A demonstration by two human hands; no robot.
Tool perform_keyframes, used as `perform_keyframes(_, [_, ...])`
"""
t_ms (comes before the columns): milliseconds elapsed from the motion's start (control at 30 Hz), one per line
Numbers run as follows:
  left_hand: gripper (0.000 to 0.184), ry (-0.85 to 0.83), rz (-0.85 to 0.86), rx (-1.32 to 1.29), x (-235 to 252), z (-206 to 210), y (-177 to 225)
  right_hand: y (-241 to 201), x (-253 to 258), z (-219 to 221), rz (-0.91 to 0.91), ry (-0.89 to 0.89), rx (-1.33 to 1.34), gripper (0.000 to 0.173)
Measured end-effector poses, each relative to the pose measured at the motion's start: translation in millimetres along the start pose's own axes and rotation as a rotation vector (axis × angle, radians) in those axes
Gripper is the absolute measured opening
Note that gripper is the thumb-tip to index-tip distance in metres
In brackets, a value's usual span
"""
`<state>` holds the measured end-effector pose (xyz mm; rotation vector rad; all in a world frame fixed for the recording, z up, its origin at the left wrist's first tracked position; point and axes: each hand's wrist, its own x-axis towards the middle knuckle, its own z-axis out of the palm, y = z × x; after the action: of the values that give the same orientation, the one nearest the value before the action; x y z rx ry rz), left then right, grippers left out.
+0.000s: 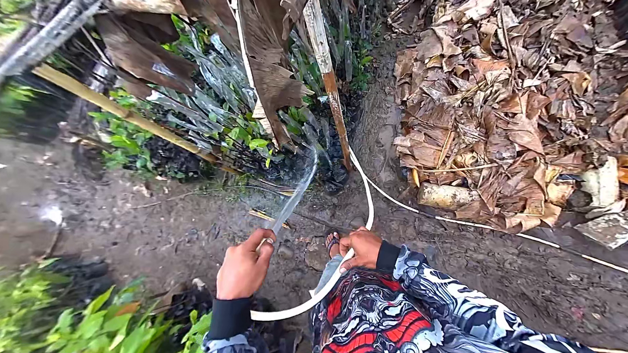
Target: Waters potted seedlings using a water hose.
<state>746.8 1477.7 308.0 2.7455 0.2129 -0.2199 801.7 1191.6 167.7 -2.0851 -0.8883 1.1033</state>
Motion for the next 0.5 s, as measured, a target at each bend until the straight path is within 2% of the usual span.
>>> perform_keyframes(133, [0.038,0.129,-0.060,0.005,-10.1,0.5,-3.3,-0.5,1.8,1.1,0.009,-0.014,-0.001,0.054])
perform_keyframes(300, [0.035,-0.016,-0.148,-0.011,-22.9,11.1,-2.7,-0.3,7.3,2.9,0.001,-0.051,-0.039,0.055])
perform_keyframes(433, [0.037,0.108,-0.232,-0.006,-32.9,11.3,-10.0,-4.8,11.6,1.6,-0.001,-0.072,-0.054,0.056])
perform_keyframes(500, [0.036,0.076,-0.256,-0.011,-36.2,13.5,-11.8,-6.4,15.3,0.7,0.000,-0.079,-0.070,0.057])
